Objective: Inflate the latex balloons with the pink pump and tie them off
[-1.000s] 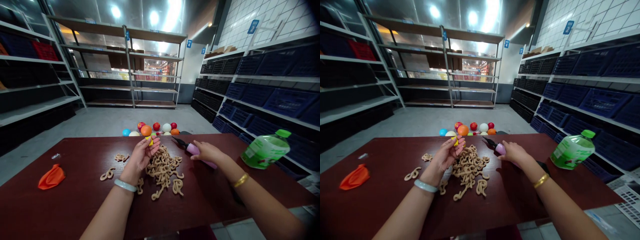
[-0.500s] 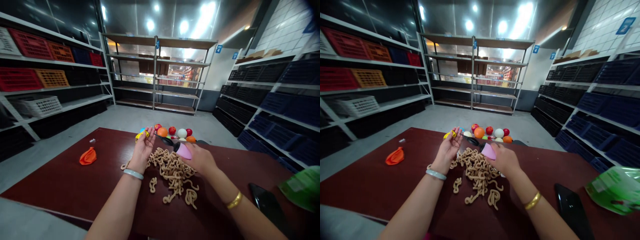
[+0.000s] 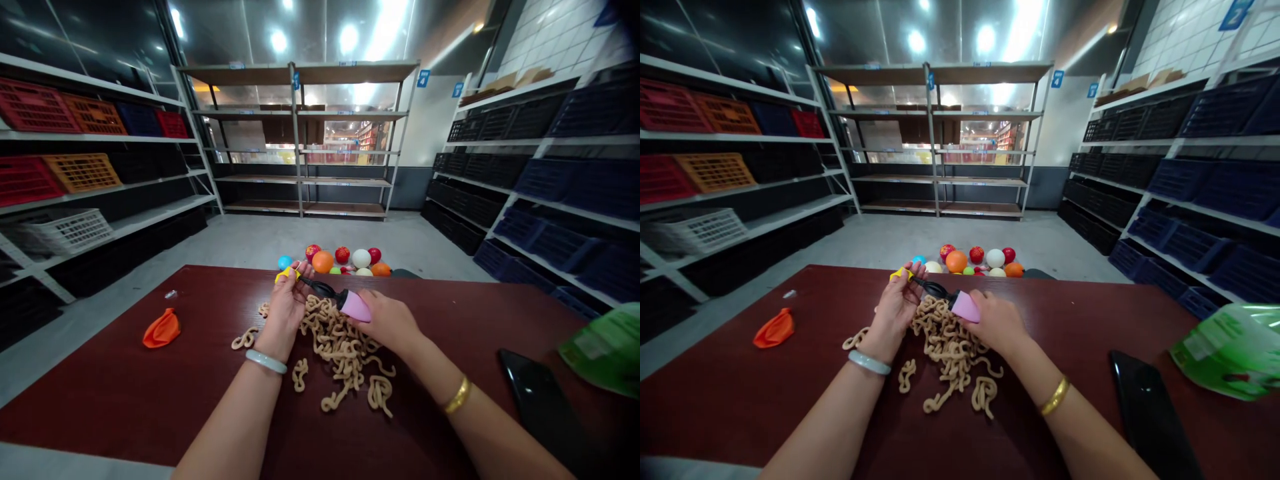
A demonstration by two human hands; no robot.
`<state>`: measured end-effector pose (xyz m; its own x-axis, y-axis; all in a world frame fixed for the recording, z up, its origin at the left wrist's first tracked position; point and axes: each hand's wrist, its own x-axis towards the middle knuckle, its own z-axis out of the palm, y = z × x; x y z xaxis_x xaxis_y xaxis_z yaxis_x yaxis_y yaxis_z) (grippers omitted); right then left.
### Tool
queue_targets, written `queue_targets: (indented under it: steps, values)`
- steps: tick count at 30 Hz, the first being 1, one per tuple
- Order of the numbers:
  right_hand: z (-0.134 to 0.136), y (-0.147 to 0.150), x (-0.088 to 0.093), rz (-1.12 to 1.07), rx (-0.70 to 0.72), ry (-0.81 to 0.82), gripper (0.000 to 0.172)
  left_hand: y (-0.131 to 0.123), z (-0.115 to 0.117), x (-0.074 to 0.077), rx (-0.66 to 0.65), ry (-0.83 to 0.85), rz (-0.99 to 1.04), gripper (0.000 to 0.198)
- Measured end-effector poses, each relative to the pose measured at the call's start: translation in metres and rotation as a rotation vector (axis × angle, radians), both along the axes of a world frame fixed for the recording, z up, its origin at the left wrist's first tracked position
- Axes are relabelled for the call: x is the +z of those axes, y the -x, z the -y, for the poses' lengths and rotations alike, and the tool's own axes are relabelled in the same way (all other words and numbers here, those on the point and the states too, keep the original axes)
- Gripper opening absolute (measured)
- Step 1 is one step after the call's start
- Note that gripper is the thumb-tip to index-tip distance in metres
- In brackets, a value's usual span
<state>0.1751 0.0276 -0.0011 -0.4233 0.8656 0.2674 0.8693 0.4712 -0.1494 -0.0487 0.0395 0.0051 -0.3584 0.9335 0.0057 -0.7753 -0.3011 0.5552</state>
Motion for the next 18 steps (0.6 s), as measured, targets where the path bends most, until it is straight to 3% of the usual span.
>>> queue_targets:
  steps: [8,18]
  values:
    - [0.004,-0.006,0.002,-0.049,0.016,0.064,0.05,-0.018,0.004,-0.01,-0.093,-0.028,-0.112,0.017]
    - [0.006,-0.011,0.006,-0.074,0.02,0.122,0.052,-0.035,0.014,-0.009,-0.172,-0.019,-0.186,0.019]
